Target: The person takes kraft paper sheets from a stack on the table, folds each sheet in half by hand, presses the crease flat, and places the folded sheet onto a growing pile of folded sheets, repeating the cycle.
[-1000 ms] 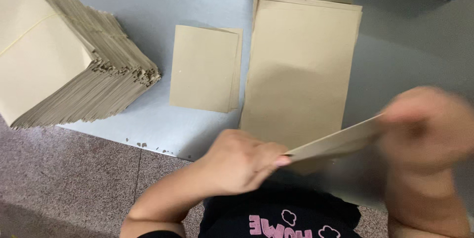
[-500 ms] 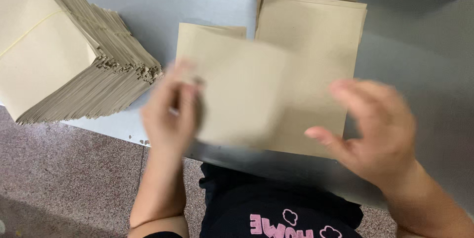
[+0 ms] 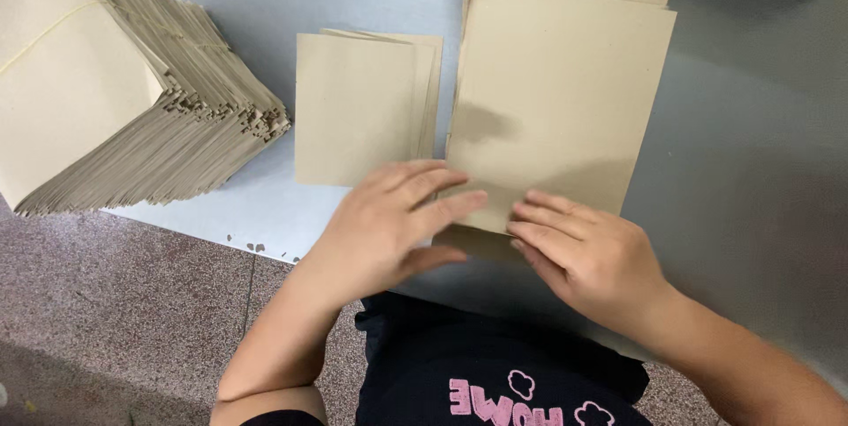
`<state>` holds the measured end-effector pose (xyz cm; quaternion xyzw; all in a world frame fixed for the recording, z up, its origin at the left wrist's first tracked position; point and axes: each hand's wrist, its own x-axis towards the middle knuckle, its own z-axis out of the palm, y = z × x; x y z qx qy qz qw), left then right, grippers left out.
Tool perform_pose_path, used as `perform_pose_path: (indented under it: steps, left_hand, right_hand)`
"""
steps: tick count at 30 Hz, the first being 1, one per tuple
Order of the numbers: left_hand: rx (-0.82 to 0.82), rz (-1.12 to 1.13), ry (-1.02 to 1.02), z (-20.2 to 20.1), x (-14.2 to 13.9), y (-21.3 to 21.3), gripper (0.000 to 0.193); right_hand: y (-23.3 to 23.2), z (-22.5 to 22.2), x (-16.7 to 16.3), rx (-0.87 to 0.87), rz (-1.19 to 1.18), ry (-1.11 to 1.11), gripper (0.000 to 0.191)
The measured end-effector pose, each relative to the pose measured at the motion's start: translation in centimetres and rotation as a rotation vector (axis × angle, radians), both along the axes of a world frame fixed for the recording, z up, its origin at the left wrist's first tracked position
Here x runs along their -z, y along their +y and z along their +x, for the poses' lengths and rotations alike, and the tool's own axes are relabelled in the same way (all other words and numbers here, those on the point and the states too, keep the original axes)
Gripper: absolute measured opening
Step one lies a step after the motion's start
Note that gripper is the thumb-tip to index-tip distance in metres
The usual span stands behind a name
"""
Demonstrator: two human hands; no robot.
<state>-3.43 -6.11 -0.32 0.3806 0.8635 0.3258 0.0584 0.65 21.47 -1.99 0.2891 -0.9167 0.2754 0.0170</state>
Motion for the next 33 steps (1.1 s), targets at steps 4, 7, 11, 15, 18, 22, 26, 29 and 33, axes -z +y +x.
perform_pose_path:
  steps: [4, 7, 11, 15, 18, 22, 26, 29, 33]
  left_hand:
    - [-0.092, 0.023, -0.071, 0.1, 0.6, 0.2, 0.089]
    - [-0.256, 0.452, -0.326, -0.3, 1.8, 1.4, 0.115]
    - [-0.134, 1.017, -0.63, -0.7, 2.8, 4.4, 0.114]
    - [-0.013, 0.784, -0.325, -1.8, 2.6, 4.7, 0.054]
    - [-0.024, 0.839, -0.281, -2.2, 3.1, 5.3, 0.039]
    - [-0.211, 0.777, -0.277, -1.3, 4.7, 7.3, 0.033]
    - [-0.292, 0.743, -0.304, -0.4, 5.8, 9.0, 0.041]
    - [-0.295, 0.76, -0.439, 0.0, 5.5, 8.5, 0.053]
    - [-0.179, 0.85, -0.187, -0.2, 5.0, 6.7, 0.053]
  right_hand:
    - [0.4, 0.7, 0.6, 0.137, -0.123, -0.284, 0.019]
    - [1.7, 1.4, 0.6, 0.15, -0.484, -0.455, 0.016]
    - [2.5, 1.6, -0.3, 0.031, -1.146, -0.501, 0.008]
    - [1.9, 0.2, -1.4, 0.212, -0.774, -0.046, 0.021]
    - [1.6, -1.0, -1.7, 0.237, -0.892, 0.038, 0.052]
    - [1.4, -1.3, -0.6, 0.184, -1.106, -0.244, 0.057]
    - [1.3, -1.0, 1.7, 0.166, -1.06, -0.316, 0.031]
    - [1.8, -1.1, 2.4, 0.153, -1.078, -0.316, 0.017]
    - [2.4, -1.7, 1.7, 0.101, -1.043, -0.203, 0.016]
